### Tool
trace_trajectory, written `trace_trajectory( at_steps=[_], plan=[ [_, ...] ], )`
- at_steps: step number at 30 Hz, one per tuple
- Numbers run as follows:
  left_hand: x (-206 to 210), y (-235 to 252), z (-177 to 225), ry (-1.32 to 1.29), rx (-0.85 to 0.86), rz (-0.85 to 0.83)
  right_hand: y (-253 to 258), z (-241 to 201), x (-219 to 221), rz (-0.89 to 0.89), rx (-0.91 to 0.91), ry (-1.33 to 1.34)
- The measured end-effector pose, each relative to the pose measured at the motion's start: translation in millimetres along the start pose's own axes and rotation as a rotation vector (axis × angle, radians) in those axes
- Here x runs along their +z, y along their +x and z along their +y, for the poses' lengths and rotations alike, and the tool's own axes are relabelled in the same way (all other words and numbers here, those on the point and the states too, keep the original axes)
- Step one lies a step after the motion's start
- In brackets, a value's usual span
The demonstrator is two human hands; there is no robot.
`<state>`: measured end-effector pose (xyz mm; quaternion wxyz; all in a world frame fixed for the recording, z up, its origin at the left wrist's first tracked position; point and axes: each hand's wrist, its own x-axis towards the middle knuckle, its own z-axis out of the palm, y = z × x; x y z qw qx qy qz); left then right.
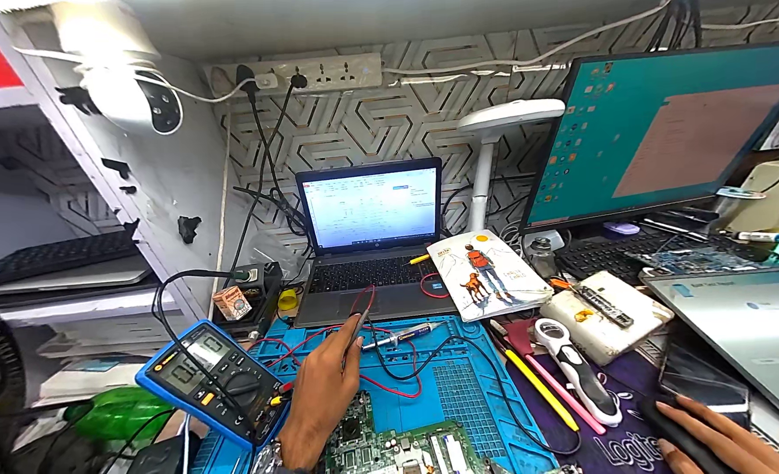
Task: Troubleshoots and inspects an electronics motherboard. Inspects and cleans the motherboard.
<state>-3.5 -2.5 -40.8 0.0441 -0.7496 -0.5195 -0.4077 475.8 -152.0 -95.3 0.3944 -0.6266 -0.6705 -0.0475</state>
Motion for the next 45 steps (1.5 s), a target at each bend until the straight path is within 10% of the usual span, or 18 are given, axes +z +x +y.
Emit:
trace_trajectory(
  at_steps=[45],
  plan=[
    [2.8, 0.9, -1.3, 0.008, 0.015, 0.001, 3.5, 6.9, 1.0, -0.068, -0.012, 0.001]
  ],
)
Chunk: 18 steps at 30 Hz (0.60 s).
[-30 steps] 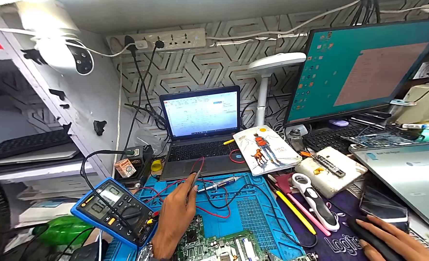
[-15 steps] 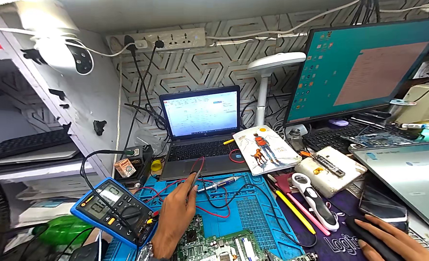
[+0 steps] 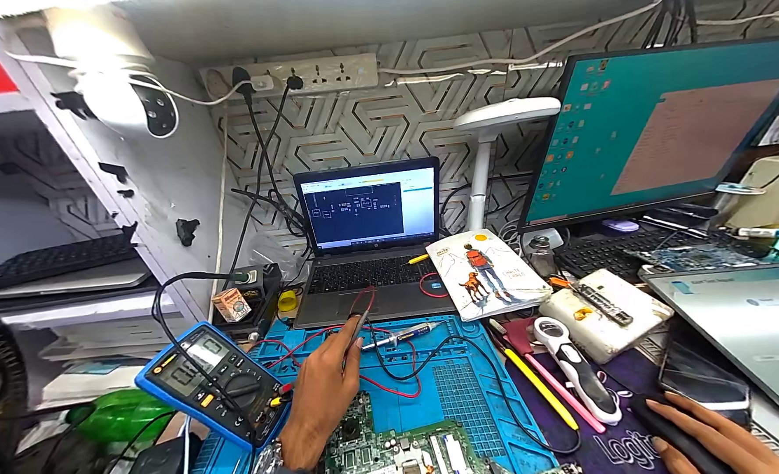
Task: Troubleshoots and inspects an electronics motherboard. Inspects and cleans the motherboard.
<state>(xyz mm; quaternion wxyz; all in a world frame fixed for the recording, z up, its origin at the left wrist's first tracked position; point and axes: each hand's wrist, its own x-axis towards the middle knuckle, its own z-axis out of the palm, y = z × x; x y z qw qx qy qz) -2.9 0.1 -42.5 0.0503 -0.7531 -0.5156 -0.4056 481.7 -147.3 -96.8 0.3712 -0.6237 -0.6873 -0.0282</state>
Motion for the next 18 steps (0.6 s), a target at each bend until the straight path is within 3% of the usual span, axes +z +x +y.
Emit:
trace_trajectory(
  at_steps=[5, 18],
  plan=[
    [-1.0, 0.1, 1.0, -0.004, -0.006, -0.009, -3.0, -5.2, 0.5, 0.083, 0.031, -0.004],
    [-1.4, 0.3, 0.1, -0.01, -0.007, -0.01, -3.9, -4.1, 1.3, 0.076, 0.041, -0.013]
  ],
)
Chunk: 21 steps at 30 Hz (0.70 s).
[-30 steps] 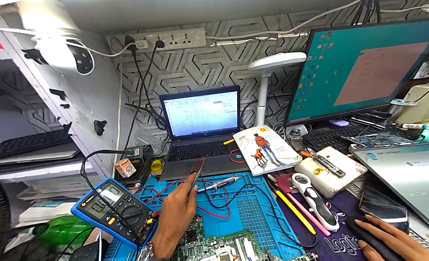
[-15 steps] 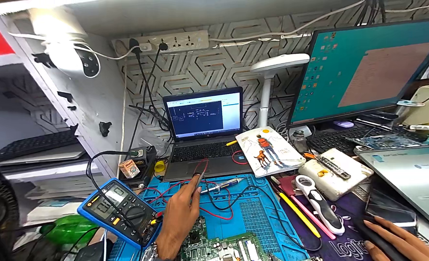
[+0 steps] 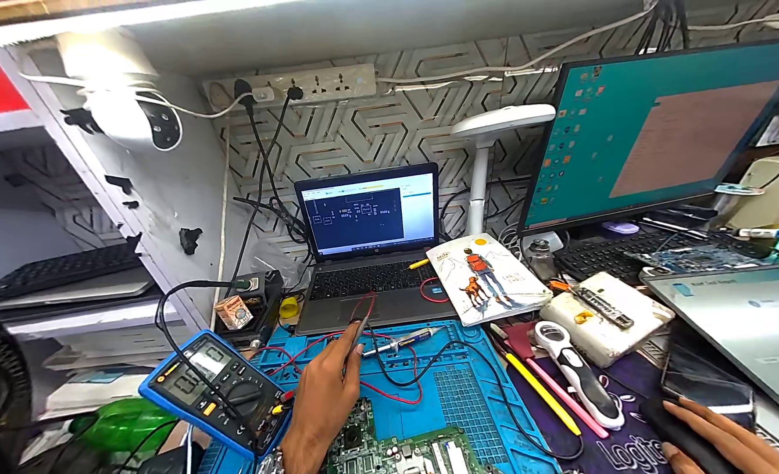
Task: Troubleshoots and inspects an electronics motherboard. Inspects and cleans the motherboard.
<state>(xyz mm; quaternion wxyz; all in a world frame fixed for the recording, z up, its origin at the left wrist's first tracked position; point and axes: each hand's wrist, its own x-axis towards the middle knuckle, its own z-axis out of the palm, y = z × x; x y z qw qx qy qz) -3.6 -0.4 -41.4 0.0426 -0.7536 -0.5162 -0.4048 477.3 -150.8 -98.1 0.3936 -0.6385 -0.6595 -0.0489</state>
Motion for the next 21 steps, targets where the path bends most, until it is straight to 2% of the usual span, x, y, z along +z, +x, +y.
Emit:
trace_trajectory(
  at_steps=[11, 21],
  plan=[
    [-0.3, 0.1, 0.0, 0.002, -0.002, 0.006, 0.4, 1.0, -1.6, -0.045, -0.019, -0.026],
    [-1.0, 0.4, 1.1, 0.004, 0.008, 0.019, 0.7, -6.6, -2.5, -0.03, 0.04, 0.02]
  ],
)
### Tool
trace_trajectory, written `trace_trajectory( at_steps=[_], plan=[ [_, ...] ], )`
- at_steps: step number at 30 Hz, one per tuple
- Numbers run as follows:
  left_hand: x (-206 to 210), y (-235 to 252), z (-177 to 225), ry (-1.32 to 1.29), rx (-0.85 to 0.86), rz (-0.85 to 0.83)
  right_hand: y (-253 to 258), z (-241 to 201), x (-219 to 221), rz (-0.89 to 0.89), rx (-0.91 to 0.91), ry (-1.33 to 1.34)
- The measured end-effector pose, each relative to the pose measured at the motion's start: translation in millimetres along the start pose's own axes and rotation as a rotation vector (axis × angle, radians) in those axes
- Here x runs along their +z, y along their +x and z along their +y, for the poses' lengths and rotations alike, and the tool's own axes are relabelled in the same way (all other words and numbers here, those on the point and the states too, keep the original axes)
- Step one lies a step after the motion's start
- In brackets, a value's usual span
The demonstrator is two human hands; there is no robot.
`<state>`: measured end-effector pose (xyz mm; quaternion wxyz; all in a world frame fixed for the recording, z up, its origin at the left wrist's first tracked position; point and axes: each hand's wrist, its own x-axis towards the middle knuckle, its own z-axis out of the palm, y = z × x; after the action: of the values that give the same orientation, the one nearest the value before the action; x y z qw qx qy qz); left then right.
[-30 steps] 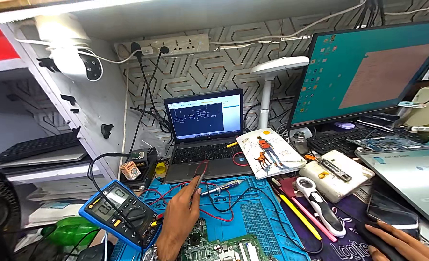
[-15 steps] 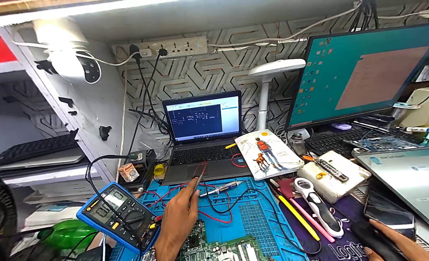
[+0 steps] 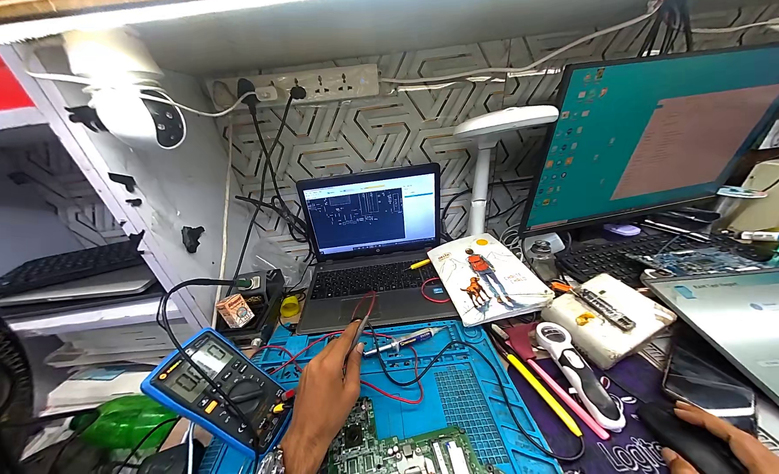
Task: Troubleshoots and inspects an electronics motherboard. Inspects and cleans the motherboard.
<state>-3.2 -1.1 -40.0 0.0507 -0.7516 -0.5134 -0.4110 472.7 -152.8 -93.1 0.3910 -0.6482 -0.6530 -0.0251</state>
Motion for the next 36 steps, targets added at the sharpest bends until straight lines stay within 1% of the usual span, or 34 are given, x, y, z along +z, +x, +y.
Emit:
trace_trajectory(
  at_steps=[4, 19, 28, 32, 36],
  plan=[
    [0.7, -0.2, -0.4, 0.006, -0.004, 0.0, -0.1, 3.1, -1.1, -0.023, -0.033, -0.057],
    [2.1, -0.3, -1.3, -0.002, -0.008, -0.012, 0.8, 4.0, 1.2, 0.007, -0.022, -0.016],
    [2.3, -0.3, -0.4, -0.005, -0.018, -0.026, 4.6, 6.8, 0.4, -0.035, -0.051, -0.003],
    [2.8, -0.4, -0.8, -0.001, -0.013, -0.028, 1.1, 7.0, 2.1, 0.028, -0.085, 0.013],
    [1.9, -0.6, -1.3, 0.002, -0.019, -0.027, -0.3, 8.6, 2.3, -0.023, -0.076, -0.004]
  ],
)
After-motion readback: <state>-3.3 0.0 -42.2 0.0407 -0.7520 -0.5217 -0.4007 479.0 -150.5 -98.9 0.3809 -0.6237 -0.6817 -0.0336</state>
